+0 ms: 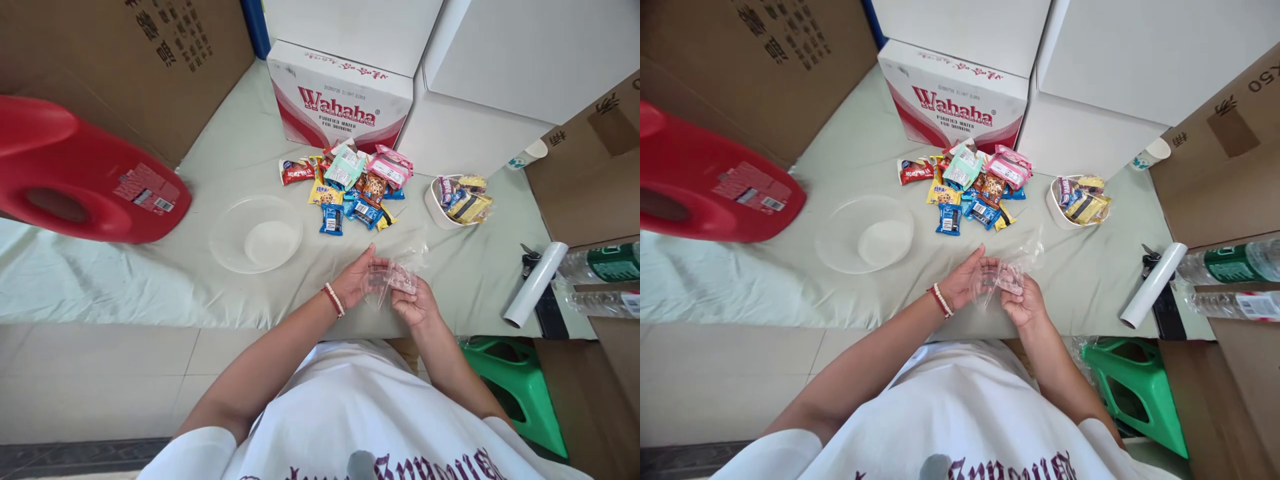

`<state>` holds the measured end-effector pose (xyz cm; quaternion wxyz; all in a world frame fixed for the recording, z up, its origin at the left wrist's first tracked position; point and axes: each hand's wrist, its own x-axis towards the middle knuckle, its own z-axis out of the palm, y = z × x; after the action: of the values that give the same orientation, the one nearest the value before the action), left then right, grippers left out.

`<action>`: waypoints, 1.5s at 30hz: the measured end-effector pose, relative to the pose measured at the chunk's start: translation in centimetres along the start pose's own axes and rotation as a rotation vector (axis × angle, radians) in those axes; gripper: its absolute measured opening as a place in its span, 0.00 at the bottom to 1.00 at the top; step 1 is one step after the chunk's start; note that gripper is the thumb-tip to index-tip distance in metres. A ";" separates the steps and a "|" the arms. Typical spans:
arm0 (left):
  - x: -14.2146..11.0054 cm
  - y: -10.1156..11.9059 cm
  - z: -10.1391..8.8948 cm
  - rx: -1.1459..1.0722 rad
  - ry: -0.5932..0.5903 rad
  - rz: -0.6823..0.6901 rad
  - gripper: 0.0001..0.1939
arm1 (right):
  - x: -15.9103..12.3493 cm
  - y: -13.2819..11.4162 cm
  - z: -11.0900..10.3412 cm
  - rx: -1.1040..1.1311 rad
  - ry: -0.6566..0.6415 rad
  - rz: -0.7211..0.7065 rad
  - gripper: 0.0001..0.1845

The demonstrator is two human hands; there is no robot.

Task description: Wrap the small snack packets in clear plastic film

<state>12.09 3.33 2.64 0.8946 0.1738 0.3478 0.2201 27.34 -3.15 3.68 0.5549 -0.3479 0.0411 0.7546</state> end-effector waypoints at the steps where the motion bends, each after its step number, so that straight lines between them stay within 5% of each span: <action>1: 0.1 0.2 0.3 0.049 0.005 -0.019 0.30 | -0.3 0.2 0.1 -0.044 -0.004 0.001 0.12; 6: 0.2 1.0 0.4 0.213 0.013 0.102 0.23 | -2.1 0.4 0.0 -0.243 0.014 -0.041 0.17; 13: -0.7 0.5 -1.0 0.246 0.213 0.332 0.23 | -2.9 -0.5 -1.9 -0.322 0.240 -0.269 0.22; 24: -2.5 -0.3 -2.9 0.585 0.524 0.638 0.20 | -2.4 -3.2 -2.7 -0.496 0.392 -0.539 0.23; 29: -3.1 0.3 -3.6 0.517 0.518 0.585 0.19 | -2.3 -4.3 -3.6 -0.528 0.436 -0.581 0.24; 33: -2.6 0.5 -2.9 1.010 0.613 0.615 0.16 | -2.1 -4.3 -3.9 -0.545 0.435 -0.571 0.23; 37: -1.6 0.4 -1.8 1.289 0.535 0.533 0.12 | -2.0 -4.0 -3.8 -0.542 0.451 -0.582 0.23; 41: -1.6 0.3 -2.1 1.227 0.403 0.513 0.11 | -2.2 -4.4 -4.1 -0.537 0.480 -0.596 0.23; 45: -2.3 0.6 -3.1 1.110 0.425 0.532 0.11 | -2.6 -5.1 -4.7 -0.558 0.490 -0.615 0.22</action>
<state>8.20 3.13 1.98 0.4983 0.6432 0.5243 0.2514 34.39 -5.47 3.24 0.6119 -0.6470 -0.1385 0.4334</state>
